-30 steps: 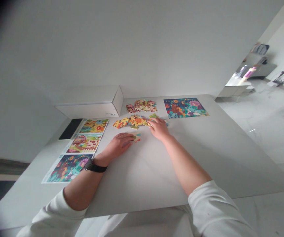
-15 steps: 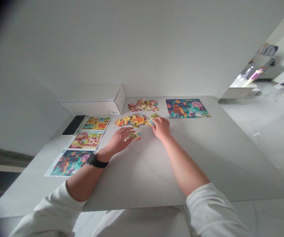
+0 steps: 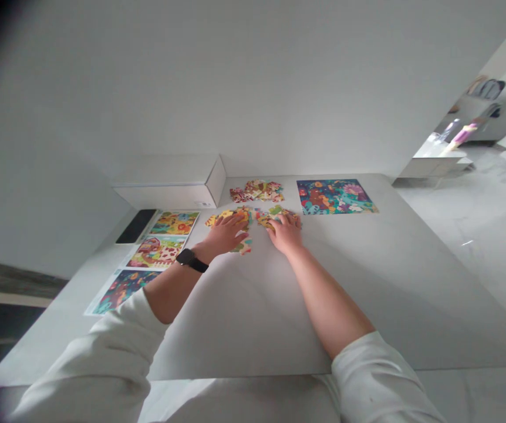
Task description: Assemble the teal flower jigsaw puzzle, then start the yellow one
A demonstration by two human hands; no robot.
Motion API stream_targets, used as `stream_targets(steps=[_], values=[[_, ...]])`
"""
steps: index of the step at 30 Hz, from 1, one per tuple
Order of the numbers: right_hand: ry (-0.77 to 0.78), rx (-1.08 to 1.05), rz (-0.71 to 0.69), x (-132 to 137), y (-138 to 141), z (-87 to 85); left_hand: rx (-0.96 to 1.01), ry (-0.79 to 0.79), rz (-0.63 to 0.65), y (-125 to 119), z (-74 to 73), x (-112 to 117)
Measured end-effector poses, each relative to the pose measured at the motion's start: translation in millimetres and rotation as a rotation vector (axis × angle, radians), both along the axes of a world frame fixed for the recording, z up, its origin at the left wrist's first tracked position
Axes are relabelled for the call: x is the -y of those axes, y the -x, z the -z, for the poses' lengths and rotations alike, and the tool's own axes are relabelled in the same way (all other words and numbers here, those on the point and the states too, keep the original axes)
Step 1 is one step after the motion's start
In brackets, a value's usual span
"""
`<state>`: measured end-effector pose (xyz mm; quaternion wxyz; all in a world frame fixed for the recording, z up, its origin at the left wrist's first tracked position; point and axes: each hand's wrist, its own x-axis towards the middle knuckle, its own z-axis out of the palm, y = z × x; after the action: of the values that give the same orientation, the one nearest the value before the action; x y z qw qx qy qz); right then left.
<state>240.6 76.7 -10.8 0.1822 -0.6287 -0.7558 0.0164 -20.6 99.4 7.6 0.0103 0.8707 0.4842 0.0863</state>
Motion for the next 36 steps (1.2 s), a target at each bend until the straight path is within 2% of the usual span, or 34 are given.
stream_targets(steps=[6,10,16,23,26,31,36], values=[[-0.011,-0.025,0.05,-2.1,3.5,1.6,0.003,-0.03,-0.103,14.4,-1.5,11.1],[-0.007,-0.014,-0.051,0.3,3.3,0.5,0.041,-0.041,-0.125,11.5,-1.5,14.8],[0.011,-0.035,-0.103,1.0,2.7,1.5,0.121,-0.073,-0.104,18.2,-0.5,28.4],[-0.077,-0.113,-0.109,-3.5,-8.4,5.2,0.281,-0.113,-0.079,33.3,12.4,41.4],[-0.113,-0.121,-0.077,-5.0,-12.1,8.5,0.353,-0.112,-0.054,33.9,14.5,41.2],[-0.147,-0.124,0.056,-6.2,-14.9,11.6,0.384,-0.061,-0.021,29.9,15.6,42.1],[-0.158,-0.105,0.013,-3.8,-16.7,9.2,0.375,-0.057,-0.017,27.3,18.3,41.7]])
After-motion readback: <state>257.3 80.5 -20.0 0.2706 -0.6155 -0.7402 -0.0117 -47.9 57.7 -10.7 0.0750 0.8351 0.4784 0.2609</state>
